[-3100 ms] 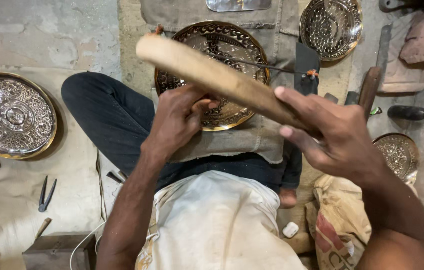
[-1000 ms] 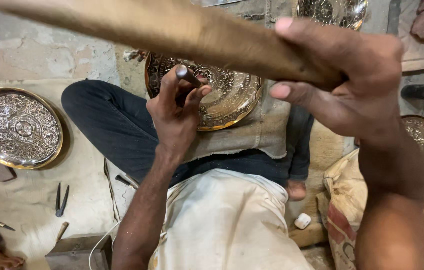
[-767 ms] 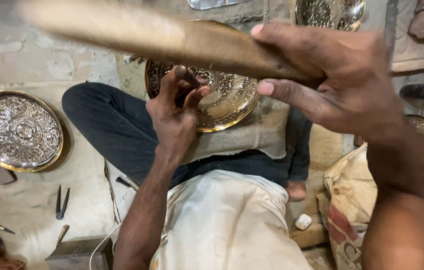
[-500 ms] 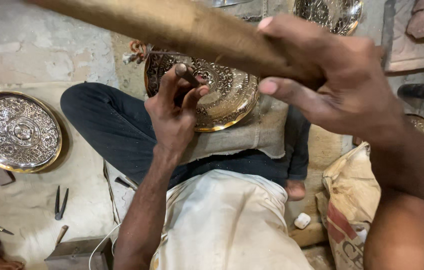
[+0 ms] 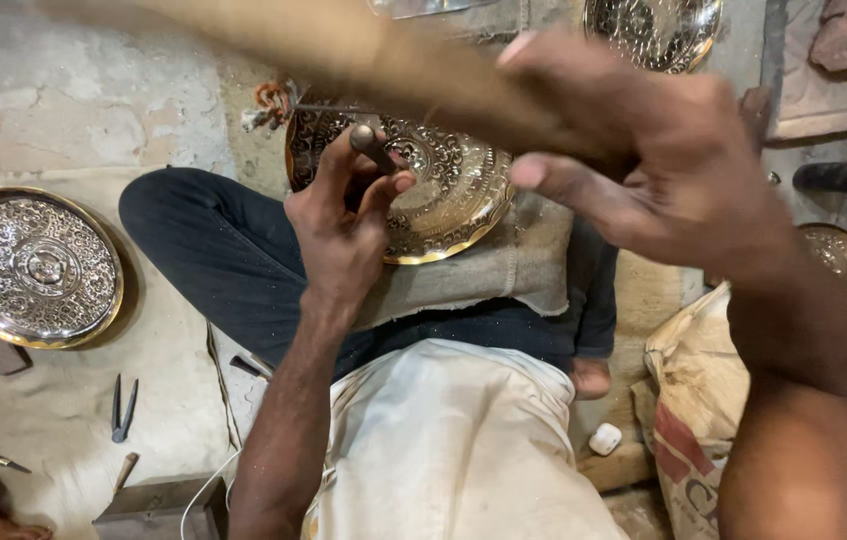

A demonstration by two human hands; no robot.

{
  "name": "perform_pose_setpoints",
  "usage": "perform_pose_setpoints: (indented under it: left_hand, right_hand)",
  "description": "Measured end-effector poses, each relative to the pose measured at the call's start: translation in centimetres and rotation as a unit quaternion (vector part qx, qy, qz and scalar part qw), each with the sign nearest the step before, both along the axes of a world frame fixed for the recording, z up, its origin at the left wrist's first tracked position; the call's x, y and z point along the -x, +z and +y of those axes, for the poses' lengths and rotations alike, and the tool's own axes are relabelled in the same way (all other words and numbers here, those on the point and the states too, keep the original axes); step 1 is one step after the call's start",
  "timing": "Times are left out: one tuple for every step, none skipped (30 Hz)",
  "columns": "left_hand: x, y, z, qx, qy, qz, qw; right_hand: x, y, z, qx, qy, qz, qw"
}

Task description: The person sits on the floor and uses a chisel and wooden mallet to engrave a decorative pattern into a brass plate. They repeatedly strike the chisel to create indentations in the metal surface.

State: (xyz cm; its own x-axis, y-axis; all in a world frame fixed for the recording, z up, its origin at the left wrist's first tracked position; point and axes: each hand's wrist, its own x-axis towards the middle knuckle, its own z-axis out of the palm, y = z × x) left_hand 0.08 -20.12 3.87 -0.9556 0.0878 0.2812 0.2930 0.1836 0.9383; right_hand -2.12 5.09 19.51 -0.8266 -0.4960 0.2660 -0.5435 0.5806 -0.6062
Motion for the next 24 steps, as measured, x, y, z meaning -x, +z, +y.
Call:
perform_pose_setpoints:
  left_hand:
    - [0.0, 0.1, 0.0, -0.006, 0.0, 0.001, 1.0]
    - [0.0, 0.1, 0.1, -0.011, 0.0, 0.007, 1.0]
    - [-0.1, 0.2, 0.1, -0.016, -0.001, 0.011, 1.0]
    - [0.0, 0.2, 0.1, -0.019, -0.002, 0.005, 1.0]
    - [-0.1, 0.3, 0.1, -0.021, -0.002, -0.003, 1.0]
    - [0.0, 0.3, 0.1, -0.022, -0.003, -0.009, 1.0]
    - [0.0, 0.3, 0.1, -0.019, -0.006, -0.007, 1.0]
    - [0.0, 0.4, 0.0, -0.016, -0.009, -0.005, 1.0]
    - [0.1, 0.4, 0.0, -0.013, -0.011, 0.001, 1.0]
    - [0.2, 0.5, 0.0, -0.005, -0.01, 0.0, 1.0]
    - [0.2, 0.5, -0.1, 0.003, -0.008, -0.003, 1.0]
    - [0.2, 0.6, -0.1, 0.011, -0.004, -0.009, 1.0]
    - [0.2, 0.6, -0.1, 0.001, -0.007, -0.013, 1.0]
    - [0.1, 0.6, -0.1, -0.008, -0.013, -0.016, 1.0]
    - [0.1, 0.6, -0.2, -0.018, -0.019, -0.02, 0.999]
    - [0.1, 0.6, -0.1, -0.01, -0.018, -0.011, 1.0]
    - [0.2, 0.6, -0.1, -0.003, -0.017, 0.001, 1.0]
    - [0.2, 0.5, -0.1, 0.004, -0.016, 0.01, 1.0]
    - [0.3, 0.4, -0.1, 0.005, -0.018, 0.003, 1.0]
    - [0.3, 0.4, -0.1, 0.005, -0.018, -0.006, 1.0]
    - [0.4, 0.4, -0.1, 0.005, -0.02, -0.013, 1.0]
    - [0.6, 0.3, -0.1, 0.005, -0.02, -0.008, 1.0]
    - [0.7, 0.3, -0.1, 0.003, -0.02, -0.003, 1.0]
    - [0.8, 0.4, -0.1, 0.001, -0.021, 0.003, 1.0]
  right_hand:
    - [0.1, 0.0, 0.2, -0.071, 0.017, 0.035, 0.997]
    - [0.1, -0.1, 0.5, -0.141, 0.034, 0.074, 0.987]
    - [0.2, -0.3, 0.7, -0.094, 0.035, 0.074, 0.992]
    - [0.2, -0.4, 0.9, -0.046, 0.04, 0.07, 0.996]
    - [0.2, -0.5, 0.9, -0.02, 0.039, 0.046, 0.998]
    - [0.2, -0.6, 1.0, 0.006, 0.039, 0.022, 0.999]
    - [0.2, -0.7, 0.9, 0.01, 0.031, -0.021, 0.999]
    - [0.2, -0.7, 0.8, 0.014, 0.025, -0.065, 0.997]
    - [0.3, -0.8, 0.6, -0.019, 0.028, -0.015, 0.999]
    - [0.2, -0.6, 0.6, -0.051, 0.031, 0.036, 0.998]
    - [0.3, -0.7, 0.3, -0.04, 0.027, 0.042, 0.998]
    - [0.3, -0.6, 0.2, -0.029, 0.023, 0.049, 0.998]
    - [0.4, -0.7, 0.1, 0.026, 0.01, 0.014, 1.0]
    - [0.4, -0.6, 0.0, 0.082, -0.005, -0.02, 0.996]
    - [0.4, -0.7, -0.1, 0.007, 0.002, -0.017, 1.0]
    - [0.4, -0.7, -0.1, -0.069, 0.01, -0.013, 0.997]
    - [0.4, -0.7, 0.0, -0.145, 0.016, -0.006, 0.989]
    - [0.4, -0.8, 0.0, -0.12, 0.01, -0.019, 0.993]
    - [0.3, -0.8, 0.0, -0.095, 0.006, -0.035, 0.995]
    - [0.3, -0.8, 0.0, -0.069, 0.004, -0.052, 0.996]
    - [0.3, -0.7, 0.1, -0.044, 0.0, -0.066, 0.997]
    - [0.3, -0.6, 0.1, -0.017, -0.005, -0.08, 0.997]
    - [0.3, -0.5, 0.1, 0.009, -0.01, -0.094, 0.996]
    - [0.3, -0.3, 0.1, -0.018, 0.004, -0.048, 0.999]
